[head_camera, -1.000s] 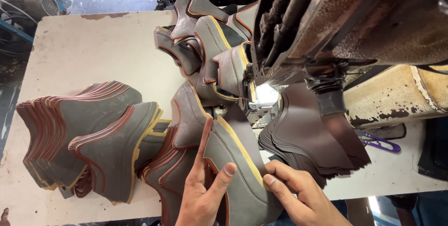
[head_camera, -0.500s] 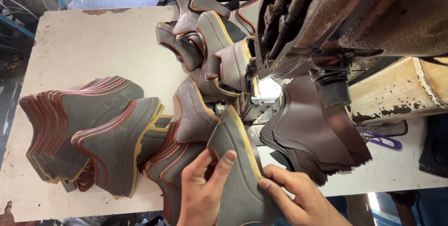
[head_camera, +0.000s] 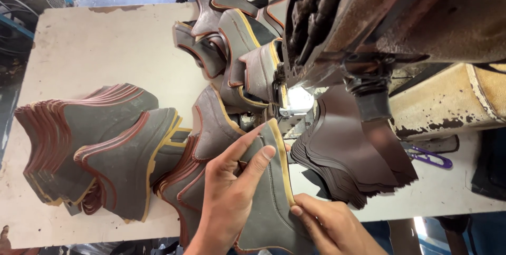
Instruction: Stitching together pieces of shoe uppers using an industrial sewing machine.
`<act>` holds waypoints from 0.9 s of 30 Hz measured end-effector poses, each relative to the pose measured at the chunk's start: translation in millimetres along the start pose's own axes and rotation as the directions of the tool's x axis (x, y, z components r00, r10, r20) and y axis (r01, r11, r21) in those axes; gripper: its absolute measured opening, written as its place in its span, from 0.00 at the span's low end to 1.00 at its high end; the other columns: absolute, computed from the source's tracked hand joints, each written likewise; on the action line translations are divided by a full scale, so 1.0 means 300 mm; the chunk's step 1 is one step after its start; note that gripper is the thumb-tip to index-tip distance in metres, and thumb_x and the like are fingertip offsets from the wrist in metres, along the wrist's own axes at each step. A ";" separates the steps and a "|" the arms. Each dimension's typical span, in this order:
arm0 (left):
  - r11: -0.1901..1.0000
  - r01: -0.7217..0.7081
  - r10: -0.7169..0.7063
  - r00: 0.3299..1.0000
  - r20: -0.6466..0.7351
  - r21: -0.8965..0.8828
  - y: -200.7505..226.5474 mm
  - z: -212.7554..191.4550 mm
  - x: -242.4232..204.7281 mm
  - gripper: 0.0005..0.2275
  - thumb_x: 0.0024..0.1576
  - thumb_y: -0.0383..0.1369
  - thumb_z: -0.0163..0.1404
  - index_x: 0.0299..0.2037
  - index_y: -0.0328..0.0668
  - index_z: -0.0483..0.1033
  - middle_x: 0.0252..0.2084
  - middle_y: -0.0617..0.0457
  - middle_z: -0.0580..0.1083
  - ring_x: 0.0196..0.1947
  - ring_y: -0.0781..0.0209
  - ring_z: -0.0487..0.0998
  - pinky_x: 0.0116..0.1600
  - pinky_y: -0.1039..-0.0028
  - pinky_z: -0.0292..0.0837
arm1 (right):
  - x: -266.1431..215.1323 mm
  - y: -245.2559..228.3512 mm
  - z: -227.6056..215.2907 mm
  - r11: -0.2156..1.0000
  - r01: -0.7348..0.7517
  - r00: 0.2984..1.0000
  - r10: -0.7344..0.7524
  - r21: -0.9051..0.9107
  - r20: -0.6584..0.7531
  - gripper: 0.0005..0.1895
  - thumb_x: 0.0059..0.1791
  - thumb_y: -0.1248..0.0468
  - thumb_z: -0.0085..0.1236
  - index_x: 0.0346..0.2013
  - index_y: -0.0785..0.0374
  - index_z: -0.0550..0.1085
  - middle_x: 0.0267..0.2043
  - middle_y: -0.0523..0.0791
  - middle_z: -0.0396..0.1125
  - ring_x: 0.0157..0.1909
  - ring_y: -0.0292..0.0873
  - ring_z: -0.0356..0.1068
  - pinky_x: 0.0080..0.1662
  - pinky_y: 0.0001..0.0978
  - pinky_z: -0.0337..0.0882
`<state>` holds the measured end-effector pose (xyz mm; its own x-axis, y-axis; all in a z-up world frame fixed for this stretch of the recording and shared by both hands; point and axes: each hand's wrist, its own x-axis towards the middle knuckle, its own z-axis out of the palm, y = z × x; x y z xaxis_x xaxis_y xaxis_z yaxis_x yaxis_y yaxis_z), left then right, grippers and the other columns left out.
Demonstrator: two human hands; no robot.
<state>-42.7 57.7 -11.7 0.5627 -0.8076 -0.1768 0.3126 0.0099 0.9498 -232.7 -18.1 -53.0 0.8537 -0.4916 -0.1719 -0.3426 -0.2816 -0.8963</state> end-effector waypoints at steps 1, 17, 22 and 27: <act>1.000 -0.006 0.006 1.000 -0.001 0.002 0.009 0.002 0.007 0.18 0.57 0.23 0.52 0.58 0.34 0.79 0.44 0.44 0.86 0.41 0.63 0.84 0.48 0.78 0.79 | 0.006 0.014 0.023 1.000 0.006 1.000 -0.006 0.000 -0.001 0.03 0.49 0.68 0.54 0.34 0.60 0.77 0.20 0.41 0.74 0.18 0.35 0.65 0.23 0.30 0.65; 0.919 -0.195 0.197 0.980 0.029 0.344 0.037 0.017 0.173 0.13 0.56 0.23 0.53 0.50 0.44 0.73 0.42 0.54 0.82 0.28 0.72 0.70 0.33 0.81 0.68 | 0.076 0.080 0.192 0.980 -0.133 0.900 0.183 0.150 -0.394 0.10 0.49 0.63 0.55 0.33 0.60 0.83 0.18 0.39 0.77 0.19 0.30 0.68 0.27 0.19 0.68; 0.937 -0.199 0.201 0.979 0.021 0.288 0.034 -0.007 0.215 0.11 0.56 0.25 0.53 0.49 0.41 0.72 0.39 0.53 0.82 0.32 0.70 0.75 0.39 0.81 0.71 | 0.122 -0.024 0.136 0.993 -0.021 0.901 0.068 0.113 -0.428 0.10 0.50 0.65 0.52 0.31 0.64 0.81 0.23 0.41 0.79 0.19 0.31 0.71 0.27 0.20 0.70; 0.853 -0.182 0.074 0.970 0.231 0.490 0.098 -0.109 0.154 0.31 0.50 0.26 0.63 0.66 0.53 0.69 0.28 0.62 0.67 0.26 0.71 0.61 0.32 0.81 0.61 | 0.166 -0.090 0.091 0.993 0.006 0.876 0.052 0.118 -0.480 0.10 0.50 0.68 0.51 0.32 0.66 0.80 0.15 0.38 0.66 0.17 0.30 0.57 0.22 0.22 0.57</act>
<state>17.5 39.9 -0.2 0.3920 -0.9190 -0.0417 -0.2105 -0.1337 0.9684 -170.2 -12.6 -48.6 0.5419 -0.8405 -0.0006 -0.2888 -0.1855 -0.9393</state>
